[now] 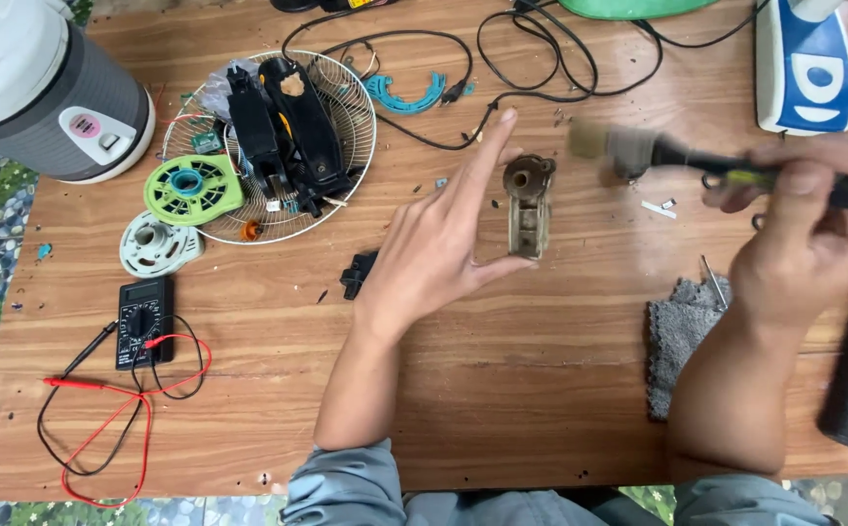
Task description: The person cleans a disassembled white plastic electronic component using a brush. They hold the part in one hand and scrub its surfaces and crevices with the brush in the other hand, rotating the object to access different areas.
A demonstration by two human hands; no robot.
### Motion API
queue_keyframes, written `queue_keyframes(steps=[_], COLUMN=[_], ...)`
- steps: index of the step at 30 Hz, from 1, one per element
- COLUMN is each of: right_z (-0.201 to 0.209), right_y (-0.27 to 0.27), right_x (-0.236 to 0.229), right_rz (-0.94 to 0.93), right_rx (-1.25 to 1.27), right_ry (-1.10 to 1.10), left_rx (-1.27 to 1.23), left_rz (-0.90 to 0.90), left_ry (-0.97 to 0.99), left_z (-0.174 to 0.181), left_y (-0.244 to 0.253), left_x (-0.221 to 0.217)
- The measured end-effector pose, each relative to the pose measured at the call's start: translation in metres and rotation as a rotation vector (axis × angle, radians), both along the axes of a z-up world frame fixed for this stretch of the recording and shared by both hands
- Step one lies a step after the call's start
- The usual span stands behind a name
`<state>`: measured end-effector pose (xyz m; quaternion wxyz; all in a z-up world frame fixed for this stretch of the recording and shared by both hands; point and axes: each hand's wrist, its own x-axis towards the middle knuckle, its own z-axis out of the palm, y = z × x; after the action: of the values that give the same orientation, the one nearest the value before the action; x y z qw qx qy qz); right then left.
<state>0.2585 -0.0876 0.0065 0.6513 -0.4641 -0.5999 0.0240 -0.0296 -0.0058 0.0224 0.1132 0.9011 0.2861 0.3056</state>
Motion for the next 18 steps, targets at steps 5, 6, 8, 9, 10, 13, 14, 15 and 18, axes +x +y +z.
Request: queue_keyframes(steps=[5, 6, 8, 9, 10, 13, 14, 15, 18], right_z=[0.006, 0.005, 0.004, 0.005, 0.005, 0.009, 0.009, 0.009, 0.007], right_y=[-0.003, 0.000, 0.001, -0.002, -0.006, 0.004, 0.002, 0.000, 0.001], right_x=[0.003, 0.001, 0.002, 0.004, 0.006, -0.005, -0.004, -0.004, -0.007], right_rz=[0.054, -0.007, -0.068, -0.040, -0.013, 0.015, 0.015, 0.041, 0.055], right_rx=[-0.108, -0.048, 0.013, -0.034, -0.085, 0.037, 0.039, -0.009, -0.029], right_ry=[-0.060, -0.047, -0.034, -0.059, -0.083, -0.002, -0.002, 0.018, 0.071], left_rx=[-0.099, -0.136, -0.172, -0.170, -0.171, -0.155, -0.153, -0.161, -0.178], left_rz=[-0.015, -0.013, -0.010, -0.011, -0.014, -0.033, -0.033, -0.042, -0.036], left_ry=[0.005, 0.005, 0.006, 0.004, 0.003, -0.031, -0.031, -0.032, -0.022], left_z=[0.007, 0.010, 0.014, 0.015, 0.015, 0.012, 0.012, 0.012, 0.013], left_y=[-0.001, -0.001, 0.000, 0.000, -0.002, -0.001, -0.001, -0.001, -0.003], left_x=[-0.001, -0.002, -0.002, -0.002, -0.003, -0.004, -0.004, -0.004, -0.004])
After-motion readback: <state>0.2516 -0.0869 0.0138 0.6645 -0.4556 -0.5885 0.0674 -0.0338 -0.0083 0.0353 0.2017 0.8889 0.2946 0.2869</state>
